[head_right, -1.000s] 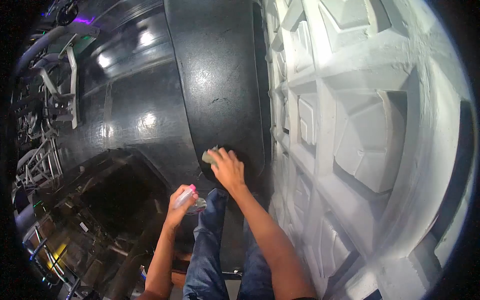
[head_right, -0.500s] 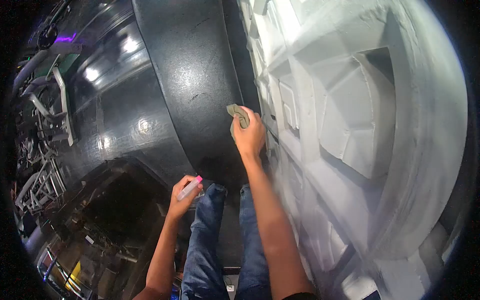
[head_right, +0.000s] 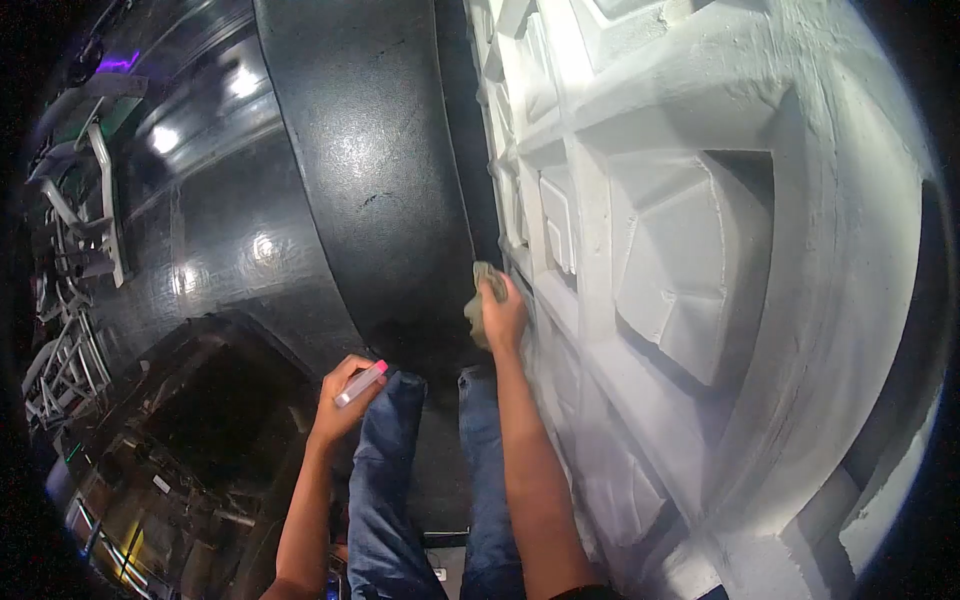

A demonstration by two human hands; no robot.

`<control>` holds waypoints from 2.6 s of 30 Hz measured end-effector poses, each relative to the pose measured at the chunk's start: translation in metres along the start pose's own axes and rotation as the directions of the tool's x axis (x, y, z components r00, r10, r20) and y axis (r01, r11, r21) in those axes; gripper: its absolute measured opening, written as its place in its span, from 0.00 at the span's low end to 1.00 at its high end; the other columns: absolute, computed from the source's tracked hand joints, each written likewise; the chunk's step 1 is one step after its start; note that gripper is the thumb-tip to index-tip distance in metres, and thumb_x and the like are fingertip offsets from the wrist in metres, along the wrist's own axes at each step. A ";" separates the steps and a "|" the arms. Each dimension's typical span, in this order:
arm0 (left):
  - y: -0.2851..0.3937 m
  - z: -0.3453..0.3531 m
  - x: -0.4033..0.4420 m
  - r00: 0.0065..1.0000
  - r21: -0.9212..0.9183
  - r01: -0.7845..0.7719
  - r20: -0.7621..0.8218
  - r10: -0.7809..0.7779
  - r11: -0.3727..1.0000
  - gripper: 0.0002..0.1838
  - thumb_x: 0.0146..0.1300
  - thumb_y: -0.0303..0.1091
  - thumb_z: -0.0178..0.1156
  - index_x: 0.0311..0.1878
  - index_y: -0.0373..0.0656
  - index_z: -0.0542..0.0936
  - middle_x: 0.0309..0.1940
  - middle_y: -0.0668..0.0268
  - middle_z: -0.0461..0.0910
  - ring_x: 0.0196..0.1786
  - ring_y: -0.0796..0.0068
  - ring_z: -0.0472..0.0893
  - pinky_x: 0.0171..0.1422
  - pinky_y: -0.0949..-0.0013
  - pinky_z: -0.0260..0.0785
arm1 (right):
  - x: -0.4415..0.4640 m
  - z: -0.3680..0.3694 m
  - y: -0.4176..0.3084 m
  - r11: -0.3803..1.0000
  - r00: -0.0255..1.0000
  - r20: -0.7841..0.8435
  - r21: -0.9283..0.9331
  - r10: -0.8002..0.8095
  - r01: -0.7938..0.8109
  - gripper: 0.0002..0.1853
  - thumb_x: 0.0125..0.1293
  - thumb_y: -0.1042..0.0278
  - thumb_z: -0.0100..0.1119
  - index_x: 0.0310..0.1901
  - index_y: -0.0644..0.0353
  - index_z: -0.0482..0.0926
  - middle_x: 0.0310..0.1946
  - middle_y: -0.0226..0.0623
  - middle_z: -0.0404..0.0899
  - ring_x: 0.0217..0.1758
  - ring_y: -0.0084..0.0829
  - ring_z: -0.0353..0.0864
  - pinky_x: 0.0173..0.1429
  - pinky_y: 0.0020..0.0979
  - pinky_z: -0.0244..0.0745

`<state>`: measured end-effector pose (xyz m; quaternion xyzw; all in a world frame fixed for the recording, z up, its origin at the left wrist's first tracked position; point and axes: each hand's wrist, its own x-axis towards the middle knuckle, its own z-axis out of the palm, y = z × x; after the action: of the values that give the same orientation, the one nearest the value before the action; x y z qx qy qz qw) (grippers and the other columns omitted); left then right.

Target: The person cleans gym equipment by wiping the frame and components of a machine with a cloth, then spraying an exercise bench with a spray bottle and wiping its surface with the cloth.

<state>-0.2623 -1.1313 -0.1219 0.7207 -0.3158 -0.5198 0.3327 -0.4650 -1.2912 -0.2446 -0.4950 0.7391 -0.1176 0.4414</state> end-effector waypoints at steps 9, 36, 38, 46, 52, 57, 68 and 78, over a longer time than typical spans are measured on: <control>-0.017 0.009 -0.010 0.980 -0.089 -0.100 -0.182 0.082 0.991 0.07 0.60 0.26 0.67 0.39 0.36 0.80 0.34 0.67 0.79 0.35 0.79 0.77 0.41 0.75 0.68 | 0.052 0.002 -0.040 0.977 0.964 0.249 0.167 0.089 -0.134 0.26 0.59 0.49 0.61 0.51 0.61 0.83 0.43 0.51 0.85 0.49 0.47 0.84 0.56 0.40 0.73; -0.020 -0.068 -0.053 0.973 -0.266 0.001 -0.224 -0.063 0.964 0.08 0.63 0.33 0.67 0.33 0.41 0.78 0.20 0.75 0.72 0.21 0.88 0.70 0.26 0.78 0.60 | -0.141 0.077 -0.011 0.814 0.901 0.308 -0.405 -0.306 0.415 0.22 0.62 0.59 0.64 0.57 0.39 0.71 0.51 0.34 0.72 0.53 0.45 0.79 0.48 0.52 0.79; -0.022 -0.065 -0.055 0.975 -0.271 0.007 -0.210 -0.066 0.963 0.08 0.63 0.33 0.67 0.34 0.41 0.78 0.20 0.75 0.73 0.22 0.88 0.70 0.26 0.78 0.60 | -0.124 0.055 -0.001 0.832 0.917 0.213 -0.386 -0.339 0.397 0.21 0.61 0.59 0.64 0.56 0.40 0.72 0.48 0.33 0.74 0.51 0.45 0.81 0.46 0.52 0.79; -0.029 -0.045 -0.067 0.974 -0.283 0.054 -0.196 -0.112 0.958 0.09 0.64 0.35 0.67 0.34 0.41 0.79 0.20 0.76 0.73 0.21 0.89 0.70 0.25 0.79 0.60 | -0.103 0.047 -0.003 0.897 0.951 -0.041 -0.345 -0.307 0.275 0.19 0.63 0.62 0.63 0.55 0.48 0.71 0.50 0.36 0.76 0.52 0.48 0.80 0.49 0.50 0.78; -0.033 -0.043 -0.080 0.948 -0.346 0.052 -0.277 -0.155 0.937 0.10 0.64 0.35 0.66 0.34 0.41 0.78 0.20 0.76 0.73 0.21 0.88 0.70 0.26 0.79 0.60 | -0.143 0.102 -0.027 0.760 0.848 0.306 -0.381 -0.433 0.526 0.24 0.59 0.61 0.69 0.56 0.45 0.72 0.49 0.33 0.74 0.50 0.43 0.82 0.44 0.47 0.82; -0.037 -0.051 -0.092 0.930 -0.363 0.055 -0.321 -0.180 0.930 0.12 0.64 0.38 0.66 0.33 0.41 0.77 0.20 0.74 0.72 0.21 0.86 0.70 0.27 0.77 0.59 | -0.153 0.102 -0.018 0.599 0.725 0.507 -0.423 -0.466 0.681 0.22 0.55 0.63 0.72 0.51 0.45 0.75 0.47 0.32 0.76 0.47 0.40 0.83 0.44 0.46 0.80; -0.053 -0.061 -0.118 0.895 -0.407 0.038 -0.392 -0.212 0.913 0.10 0.64 0.35 0.66 0.33 0.41 0.77 0.20 0.75 0.72 0.22 0.87 0.69 0.27 0.78 0.59 | -0.167 0.072 0.034 0.874 0.885 0.461 -0.451 0.056 0.180 0.17 0.61 0.53 0.64 0.48 0.52 0.83 0.45 0.41 0.85 0.47 0.43 0.86 0.50 0.42 0.79; -0.064 -0.039 -0.138 0.909 -0.438 0.128 -0.307 -0.281 0.890 0.11 0.64 0.37 0.66 0.33 0.41 0.77 0.20 0.74 0.72 0.21 0.87 0.69 0.27 0.77 0.60 | -0.196 0.201 0.015 -0.314 0.533 0.846 0.513 0.026 -0.799 0.15 0.73 0.58 0.45 0.50 0.51 0.82 0.46 0.36 0.85 0.47 0.36 0.84 0.50 0.39 0.80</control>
<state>-0.2544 -0.9776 -0.0899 0.7481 -0.0545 -0.4649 0.4704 -0.2961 -1.0669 -0.2659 0.3176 0.3761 -0.2712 0.8271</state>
